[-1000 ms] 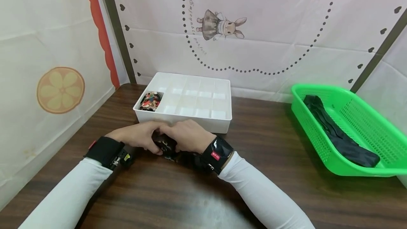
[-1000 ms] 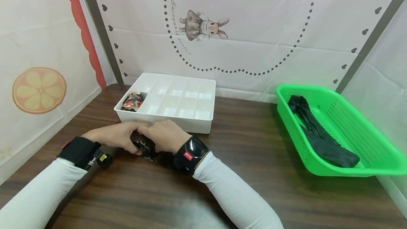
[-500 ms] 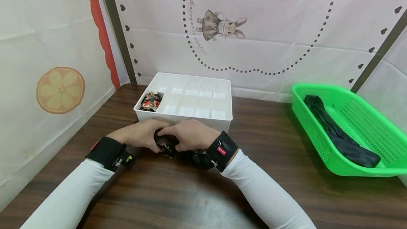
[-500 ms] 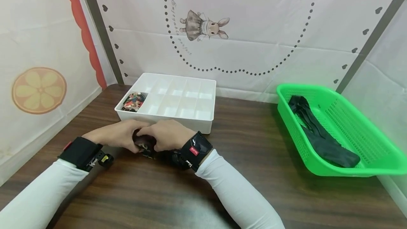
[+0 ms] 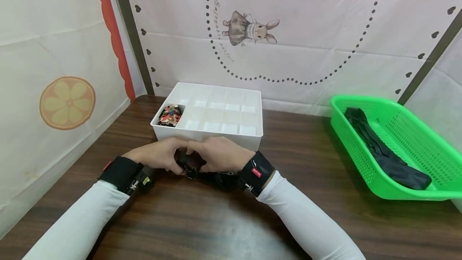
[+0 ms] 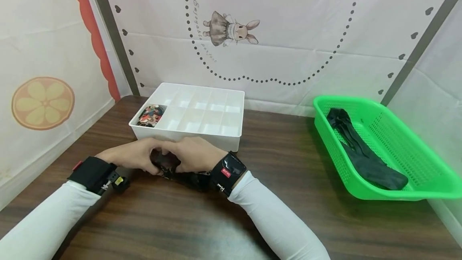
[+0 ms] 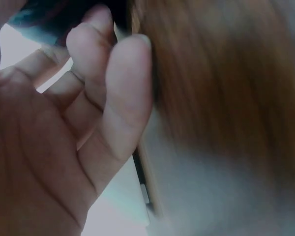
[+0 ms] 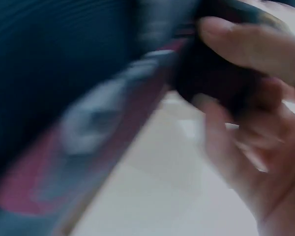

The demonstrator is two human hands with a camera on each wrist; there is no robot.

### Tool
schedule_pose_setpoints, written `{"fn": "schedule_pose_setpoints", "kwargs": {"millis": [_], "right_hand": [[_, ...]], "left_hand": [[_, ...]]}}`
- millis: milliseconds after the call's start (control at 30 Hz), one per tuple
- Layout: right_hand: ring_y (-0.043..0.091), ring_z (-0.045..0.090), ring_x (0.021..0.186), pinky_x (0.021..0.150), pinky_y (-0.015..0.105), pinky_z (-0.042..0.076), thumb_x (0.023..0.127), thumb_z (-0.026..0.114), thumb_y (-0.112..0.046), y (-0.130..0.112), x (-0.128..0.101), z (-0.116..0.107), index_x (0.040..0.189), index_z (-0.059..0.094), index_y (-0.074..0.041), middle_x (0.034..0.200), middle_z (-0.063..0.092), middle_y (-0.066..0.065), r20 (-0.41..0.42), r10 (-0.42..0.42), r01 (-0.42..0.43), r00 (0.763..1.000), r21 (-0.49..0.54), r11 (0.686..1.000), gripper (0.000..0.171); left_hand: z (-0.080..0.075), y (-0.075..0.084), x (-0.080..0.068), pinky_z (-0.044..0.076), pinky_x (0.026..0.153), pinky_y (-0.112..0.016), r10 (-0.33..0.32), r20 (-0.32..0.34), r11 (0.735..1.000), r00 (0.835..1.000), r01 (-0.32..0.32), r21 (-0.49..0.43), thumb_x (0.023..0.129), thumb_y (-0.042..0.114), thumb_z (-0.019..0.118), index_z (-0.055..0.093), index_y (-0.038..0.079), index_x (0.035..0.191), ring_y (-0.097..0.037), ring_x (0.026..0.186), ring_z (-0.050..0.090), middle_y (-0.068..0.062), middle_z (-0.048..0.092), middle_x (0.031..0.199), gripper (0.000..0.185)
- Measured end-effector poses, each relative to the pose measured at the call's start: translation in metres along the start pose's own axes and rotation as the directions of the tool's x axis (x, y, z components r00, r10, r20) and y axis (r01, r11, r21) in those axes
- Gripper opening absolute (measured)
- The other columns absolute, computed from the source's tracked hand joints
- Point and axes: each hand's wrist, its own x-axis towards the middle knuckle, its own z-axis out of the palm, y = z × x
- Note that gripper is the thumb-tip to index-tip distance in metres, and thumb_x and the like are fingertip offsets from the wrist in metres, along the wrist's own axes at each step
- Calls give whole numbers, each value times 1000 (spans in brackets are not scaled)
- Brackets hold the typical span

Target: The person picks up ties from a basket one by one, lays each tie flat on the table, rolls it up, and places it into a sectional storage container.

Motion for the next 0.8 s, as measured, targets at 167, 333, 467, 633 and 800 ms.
{"fn": "schedule_pose_setpoints", "kwargs": {"millis": [167,333,467,633,800], "right_hand": [[10,49,63,60,26,42,87,81,-8,-2,-2,-9,151,59,-19,68,50,-5,98,38,-44,994,61,997,68],[12,55,76,69,29,49,85,83,-4,3,-5,-7,136,67,-19,90,67,-3,45,64,-63,997,-30,998,56],[16,61,84,76,36,53,82,85,-7,8,-12,1,124,58,-16,94,66,0,5,78,-78,997,-86,993,51],[17,64,80,74,37,54,81,90,-13,12,-14,5,113,55,-13,86,65,0,-45,68,-74,997,-146,987,48],[16,63,78,71,35,53,85,88,-17,8,-13,-2,109,57,-13,85,64,-1,20,89,-86,996,-133,987,40]], "left_hand": [[1,3,1,54,76,-31,31,3,998,1000,-31,56,78,3,86,68,11,129,-19,91,63,-2,67,112,55],[2,6,2,57,64,-32,-34,-20,999,999,34,2,82,11,86,64,10,122,-20,75,67,-6,67,107,46],[3,6,1,57,58,-32,-84,-38,995,996,81,-63,85,17,86,58,6,118,-23,69,67,-11,65,103,44],[0,7,4,56,58,-31,-60,-77,995,995,54,-83,87,15,83,59,8,119,-22,68,66,-9,68,104,41],[1,7,4,55,58,-31,-50,-107,995,993,41,-86,85,10,82,58,9,123,-22,67,65,-9,67,102,44]]}}
